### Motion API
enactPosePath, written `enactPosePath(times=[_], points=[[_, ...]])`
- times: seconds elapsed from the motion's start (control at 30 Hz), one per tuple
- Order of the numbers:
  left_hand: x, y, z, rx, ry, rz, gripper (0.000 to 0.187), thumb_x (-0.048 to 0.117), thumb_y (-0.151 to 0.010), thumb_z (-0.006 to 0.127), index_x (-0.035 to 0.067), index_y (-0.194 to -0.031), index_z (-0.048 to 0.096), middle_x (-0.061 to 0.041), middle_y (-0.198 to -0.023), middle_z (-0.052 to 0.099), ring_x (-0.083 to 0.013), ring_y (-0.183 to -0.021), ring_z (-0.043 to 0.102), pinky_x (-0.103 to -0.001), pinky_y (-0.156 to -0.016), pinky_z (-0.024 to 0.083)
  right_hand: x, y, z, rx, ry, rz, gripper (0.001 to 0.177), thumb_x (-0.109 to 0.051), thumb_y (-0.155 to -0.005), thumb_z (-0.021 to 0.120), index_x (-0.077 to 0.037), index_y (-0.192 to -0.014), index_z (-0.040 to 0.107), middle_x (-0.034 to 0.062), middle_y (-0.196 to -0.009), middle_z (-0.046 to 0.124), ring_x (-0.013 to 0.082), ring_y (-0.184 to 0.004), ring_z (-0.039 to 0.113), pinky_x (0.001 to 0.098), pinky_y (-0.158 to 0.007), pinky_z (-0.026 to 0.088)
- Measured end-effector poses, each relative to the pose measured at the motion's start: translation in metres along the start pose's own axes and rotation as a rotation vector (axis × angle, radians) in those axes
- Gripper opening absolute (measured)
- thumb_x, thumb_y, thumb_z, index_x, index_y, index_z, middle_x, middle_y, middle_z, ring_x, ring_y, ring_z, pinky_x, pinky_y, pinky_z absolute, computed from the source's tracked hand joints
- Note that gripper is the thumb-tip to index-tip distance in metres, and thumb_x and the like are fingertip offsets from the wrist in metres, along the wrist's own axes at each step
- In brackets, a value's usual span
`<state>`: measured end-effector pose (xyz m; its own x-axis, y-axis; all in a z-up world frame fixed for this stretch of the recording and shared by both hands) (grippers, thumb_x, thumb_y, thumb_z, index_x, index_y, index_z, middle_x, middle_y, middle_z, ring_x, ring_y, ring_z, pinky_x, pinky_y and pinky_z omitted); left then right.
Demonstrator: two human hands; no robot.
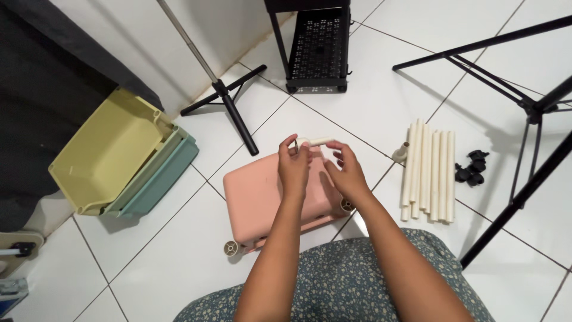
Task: The person assembles plastic storage bins by inserting white plastic rods into corner holes and attaching small wheels to the base. They handle teal, yellow, and pink bins, stacking completed units and moving parts as needed.
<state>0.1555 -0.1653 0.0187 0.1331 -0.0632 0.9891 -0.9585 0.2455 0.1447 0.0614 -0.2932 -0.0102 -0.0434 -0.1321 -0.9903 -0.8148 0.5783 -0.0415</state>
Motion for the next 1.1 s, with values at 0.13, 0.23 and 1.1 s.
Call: enactPosePath(times=[0.13,0.23,1.1], points=[[0.002,-0.013,-0.008,0.068,-0.139,0.15,0.048,0.022,-0.093,0.068,0.01,-0.138,0.056,-0.008,-0.11,0.071,-0.0156,-0.096,0.07,-0.03,-0.081,0.056,0.014,0.008,0.01,-0.123,0.2,0.057,0.062,-0.021,-0.092,0.073,-0.005,-0.146,0.048,0.0152,-0.137,0.063,0.0245,-0.119,0.064,0.0345,-0.095,0.054],[0.007,-0.017,-0.006,0.072,-0.214,0.25,0.048,0.02,-0.091,0.069,0.009,-0.136,0.056,-0.01,-0.117,0.069,-0.0176,-0.096,0.071,-0.032,-0.083,0.057,0.017,0.01,0.003,-0.16,0.284,0.223,0.074,-0.021,-0.08,0.08,-0.009,-0.146,0.048,0.0108,-0.117,0.071,0.0229,-0.097,0.073,0.0351,-0.083,0.061],[0.001,0.015,-0.021,-0.095,-0.727,0.466,0.043,0.017,-0.084,0.071,0.008,-0.125,0.062,-0.013,-0.116,0.064,-0.0297,-0.097,0.069,-0.041,-0.08,0.057,0.011,0.014,0.019,-0.15,0.136,0.138,0.033,0.003,-0.095,0.055,-0.005,-0.126,0.063,0.0116,-0.119,0.073,0.0201,-0.106,0.074,0.0323,-0.089,0.059]])
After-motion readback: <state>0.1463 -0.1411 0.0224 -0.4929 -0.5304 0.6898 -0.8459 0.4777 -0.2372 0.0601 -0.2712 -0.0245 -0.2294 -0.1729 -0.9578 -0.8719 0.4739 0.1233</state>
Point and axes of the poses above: each hand's wrist, its own y-axis away from the middle knuckle, its own z-axis out of the palm, x = y × z, the point moved 7 cm from there along -y, towards the middle knuckle
